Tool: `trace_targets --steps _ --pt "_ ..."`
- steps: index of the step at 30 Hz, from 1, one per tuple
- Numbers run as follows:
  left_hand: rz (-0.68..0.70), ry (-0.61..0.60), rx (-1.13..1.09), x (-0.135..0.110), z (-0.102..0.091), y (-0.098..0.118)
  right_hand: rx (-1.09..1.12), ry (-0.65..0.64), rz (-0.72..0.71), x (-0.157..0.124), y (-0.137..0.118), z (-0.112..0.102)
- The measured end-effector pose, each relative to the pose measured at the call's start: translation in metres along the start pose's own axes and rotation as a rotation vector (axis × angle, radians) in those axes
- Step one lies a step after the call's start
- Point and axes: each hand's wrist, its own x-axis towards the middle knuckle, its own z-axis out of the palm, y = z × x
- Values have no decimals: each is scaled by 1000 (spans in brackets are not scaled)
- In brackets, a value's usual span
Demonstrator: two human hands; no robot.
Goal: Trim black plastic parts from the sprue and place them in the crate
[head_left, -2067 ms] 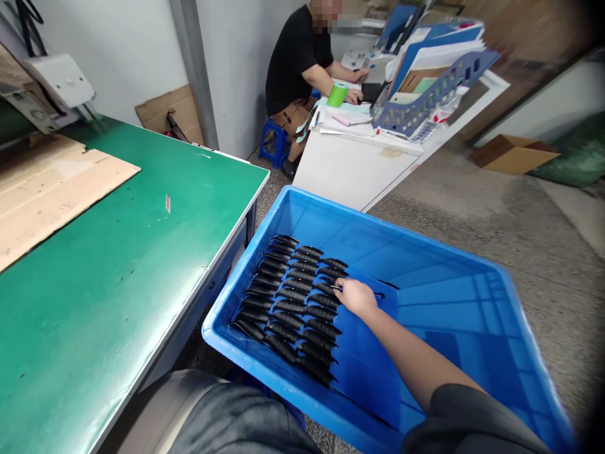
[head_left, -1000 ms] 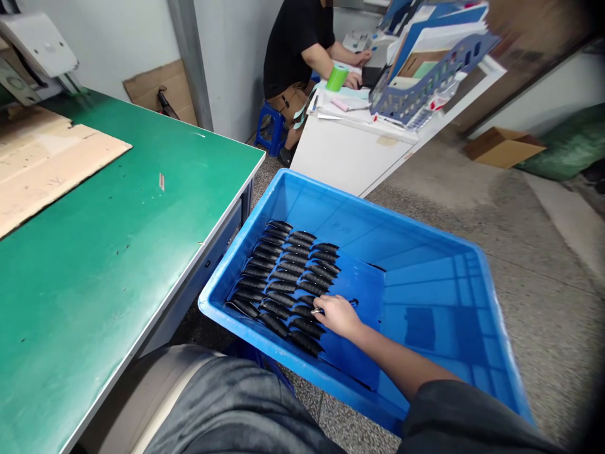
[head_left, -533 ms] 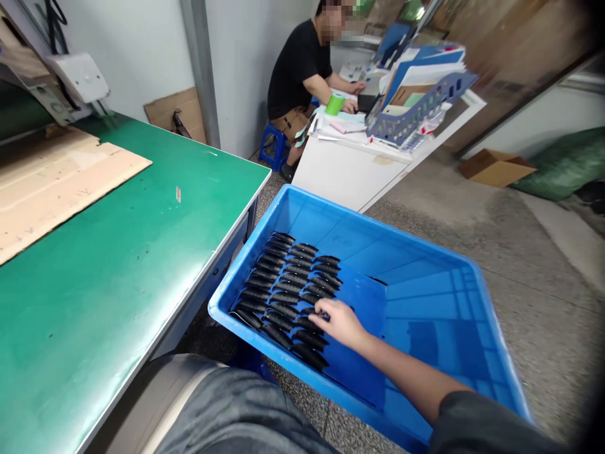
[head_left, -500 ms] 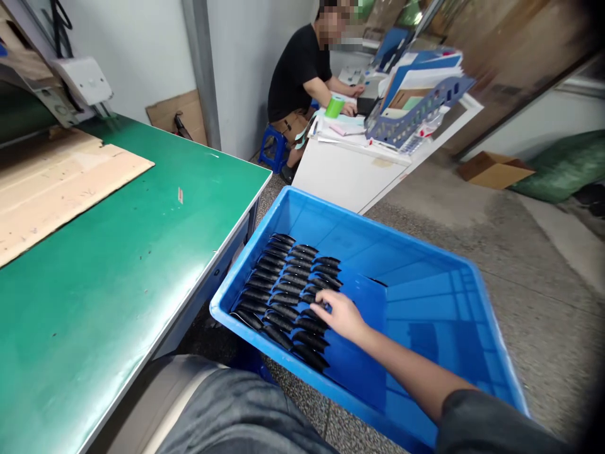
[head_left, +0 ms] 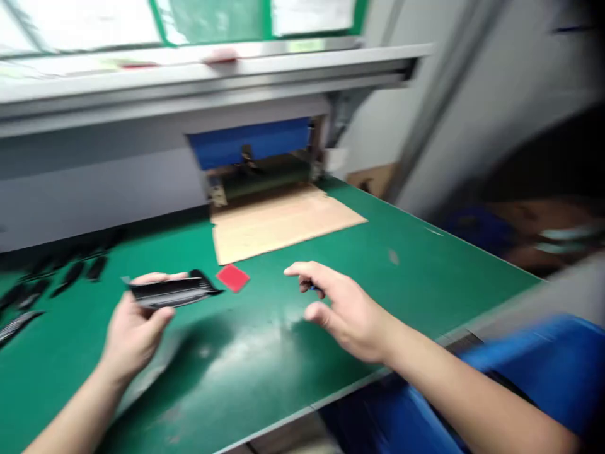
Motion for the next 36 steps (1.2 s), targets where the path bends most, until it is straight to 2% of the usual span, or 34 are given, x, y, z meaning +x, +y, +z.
trace_targets --steps 2,4,6,8,14,20,23,28,36 --pt "21 1 -125 1 -30 -6 -143 -106 -230 58 -10 43" --pt "12 -12 -251 4 -42 -14 -239 -135 -373 101 -18 82" --pt "0 -24 -332 8 -44 -19 -277 -117 -420 127 -21 110" --pt "-11 -43 -373 10 -45 -20 -299 -89 -416 136 -18 125" --pt "-101 -115 -361 11 -49 -12 -260 -82 -345 124 -3 132" --pt "-118 -151 -314 7 -48 -11 -272 -94 -338 120 4 137" --pt "-104 -193 -308 4 -45 -9 -310 -119 -324 119 4 141" --pt "-114 -198 -314 2 -43 -8 -374 -79 -283 116 -1 147" --pt "-95 -231 -321 2 -43 -12 -419 -78 -322 113 -2 150"
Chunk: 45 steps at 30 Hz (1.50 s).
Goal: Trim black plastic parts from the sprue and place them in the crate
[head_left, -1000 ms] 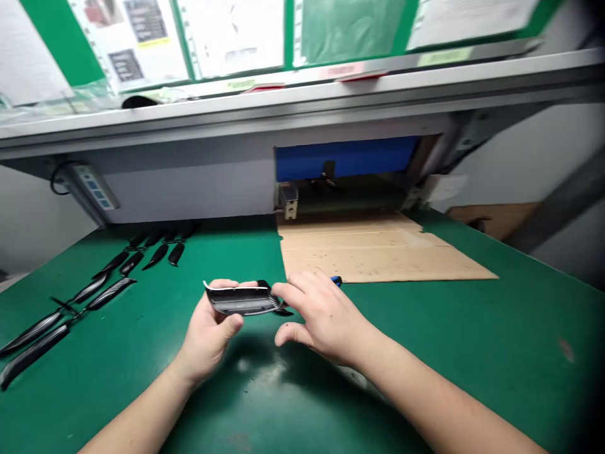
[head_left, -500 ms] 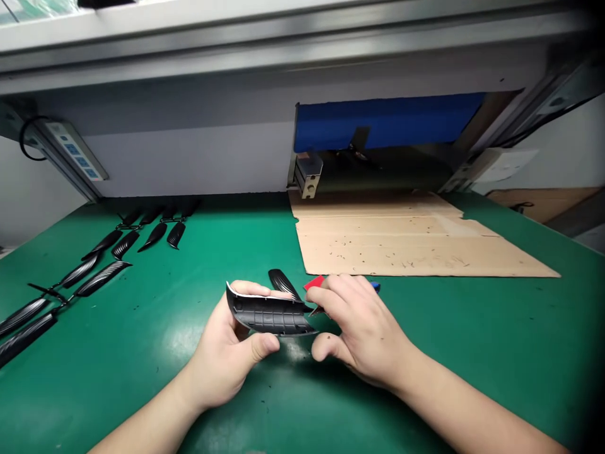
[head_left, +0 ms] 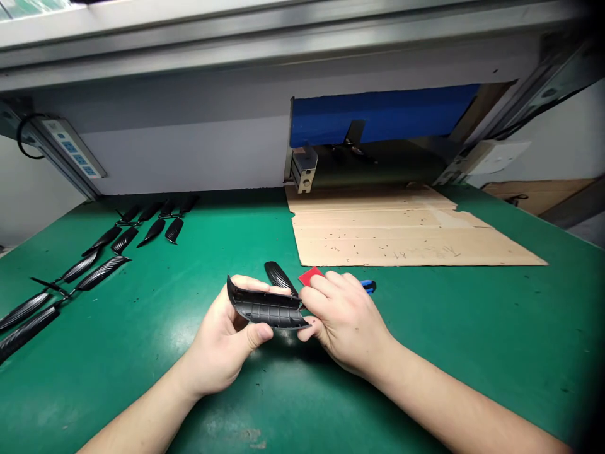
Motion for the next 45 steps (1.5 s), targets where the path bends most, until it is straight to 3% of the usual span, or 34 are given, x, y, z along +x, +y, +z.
trace_targets --steps 10,17,22,25,32,37,40,42,45 --pt "43 -40 229 -4 -8 5 60 1 -2 -3 -2 5" --pt "80 -47 167 -3 -5 6 481 -229 65 -2 4 -5" --pt "94 30 -78 -3 9 0 708 48 213 -1 -4 -9" --pt "57 36 -199 -4 15 -6 750 106 224 -3 -11 -7" --pt "34 43 -224 -6 14 -9 652 56 184 -2 -15 -4" --pt "56 14 -88 -4 10 -2 770 -203 48 0 10 -10" --pt "86 44 -53 -3 6 0 829 -302 60 0 30 -16" --pt "97 89 -56 -2 4 1 714 -263 151 0 38 -17" --pt "4 195 -174 3 4 2 320 -243 228 -3 40 -7"
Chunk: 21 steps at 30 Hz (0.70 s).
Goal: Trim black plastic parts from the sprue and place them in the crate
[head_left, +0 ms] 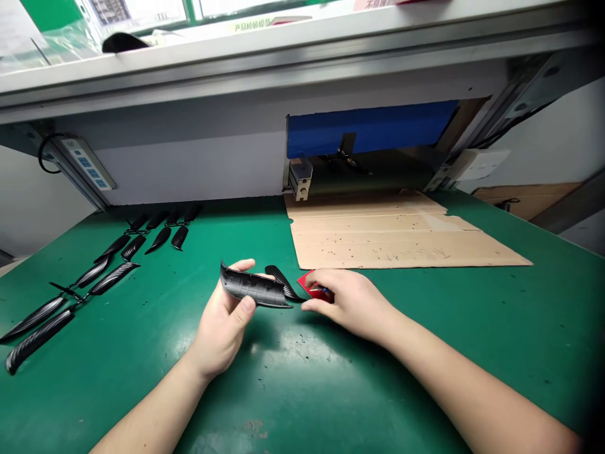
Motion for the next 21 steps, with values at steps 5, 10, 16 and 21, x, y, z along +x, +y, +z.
trace_targets --steps 5,10,16,21 --pt "-239 290 -301 8 5 2 -289 -22 -24 3 -2 21" --pt "-180 298 -189 11 -1 3 -191 52 -83 2 -8 4" --pt "-1 97 638 9 -5 5 276 -4 -156 -4 -31 -11" --pt "-94 -325 802 7 2 4 484 43 -83 -6 -48 -7"
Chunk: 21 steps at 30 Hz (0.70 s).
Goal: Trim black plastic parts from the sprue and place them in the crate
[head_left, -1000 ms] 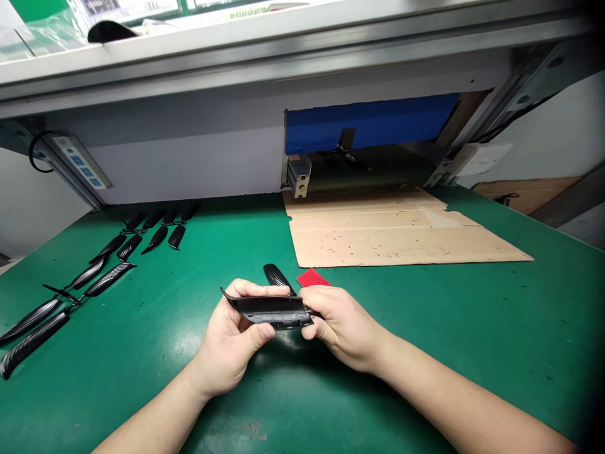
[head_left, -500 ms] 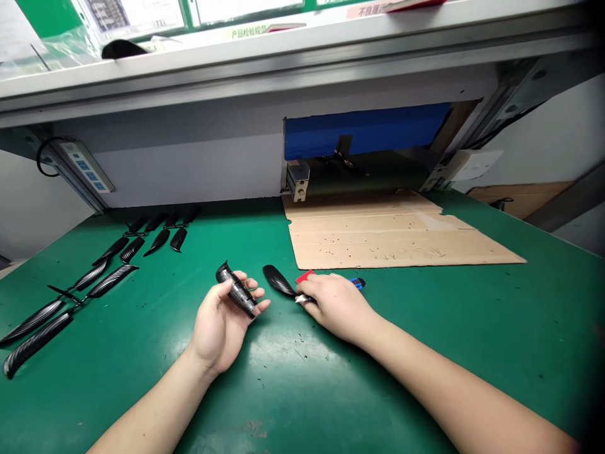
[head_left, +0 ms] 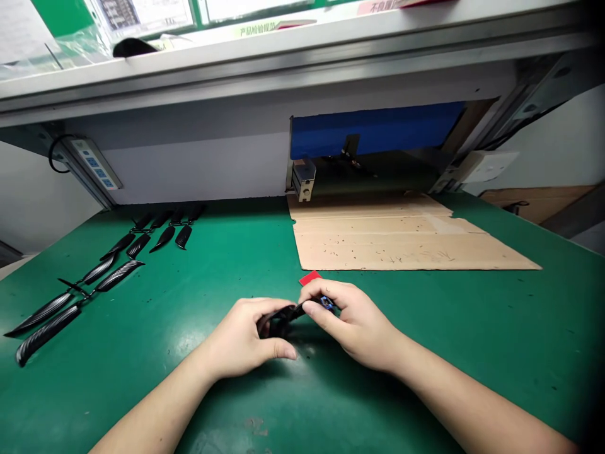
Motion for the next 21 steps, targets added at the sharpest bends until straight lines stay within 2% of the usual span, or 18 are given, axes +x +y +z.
trace_targets --steps 3,6,9,11,14,21 --pt "-49 -26 -139 0 2 -3 86 71 57 -1 2 1" --pt "-40 106 -438 0 4 -9 111 139 43 -3 9 -2" --pt "0 316 -770 -2 10 -13 -64 106 -33 -5 14 0" --pt "-5 385 -906 -4 15 -14 -258 86 -79 -5 14 5" --pt "-15 373 -954 -7 22 -12 -462 98 -107 -5 14 15" --pt "2 328 -889 -12 25 -6 -670 142 -148 -3 14 16"
